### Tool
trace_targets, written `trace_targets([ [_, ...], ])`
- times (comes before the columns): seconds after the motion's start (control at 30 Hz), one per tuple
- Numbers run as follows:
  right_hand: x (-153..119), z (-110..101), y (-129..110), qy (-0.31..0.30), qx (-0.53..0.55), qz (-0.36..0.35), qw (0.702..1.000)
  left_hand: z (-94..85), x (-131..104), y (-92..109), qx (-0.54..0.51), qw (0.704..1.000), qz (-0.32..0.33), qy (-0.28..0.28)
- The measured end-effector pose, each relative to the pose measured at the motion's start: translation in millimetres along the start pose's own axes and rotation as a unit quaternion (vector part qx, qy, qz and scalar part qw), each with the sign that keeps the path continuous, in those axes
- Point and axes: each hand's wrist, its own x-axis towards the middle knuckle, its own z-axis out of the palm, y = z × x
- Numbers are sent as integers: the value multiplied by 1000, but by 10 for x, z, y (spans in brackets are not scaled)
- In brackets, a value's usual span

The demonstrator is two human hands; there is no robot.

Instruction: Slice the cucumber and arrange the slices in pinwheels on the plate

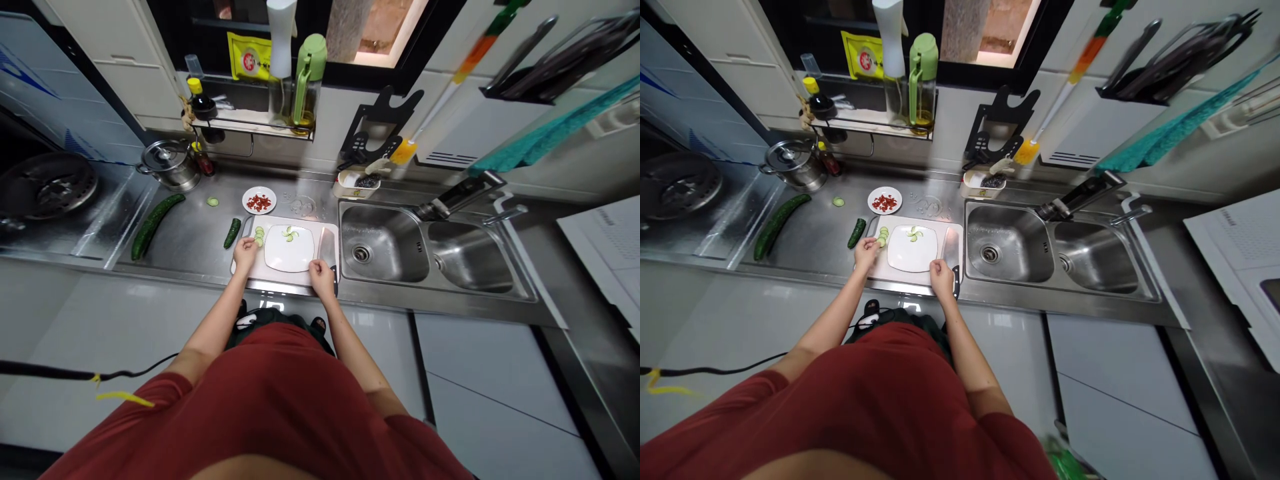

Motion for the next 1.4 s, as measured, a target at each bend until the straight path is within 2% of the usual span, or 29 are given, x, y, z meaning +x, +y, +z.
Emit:
trace_targets([
  [0.13,57,-33,-95,1,6,-4,1000,41,-62,260,-179,984,-6,-19],
  [0.3,195,-105,-297,2,26,-13,1000,43,-209,634,-225,971,9,-78],
  [0.43,326,-125,-535,2,71,-34,997,44,-301,824,-253,961,28,-109],
  [0.6,456,-68,-847,-29,125,-96,987,75,-337,892,-237,960,69,-134],
  [0.73,547,7,-1011,-50,134,-146,979,92,-366,933,-220,957,103,-158],
  [0.93,629,53,-1070,-82,127,-174,973,131,-431,1026,-204,959,97,-174],
  [1.07,652,29,-1057,-76,126,-167,975,172,-446,1048,-211,958,97,-168],
  [1.13,665,9,-1056,-67,127,-166,976,180,-442,1050,-213,961,76,-158],
  [1.2,677,-13,-1058,-60,123,-164,977,180,-434,1051,-202,965,27,-164],
  [1.27,689,-36,-1059,-54,118,-163,978,178,-427,1053,-186,960,-45,-204],
  [1.4,707,-82,-1050,-52,112,-179,976,195,-414,1054,-191,916,-158,-315],
])
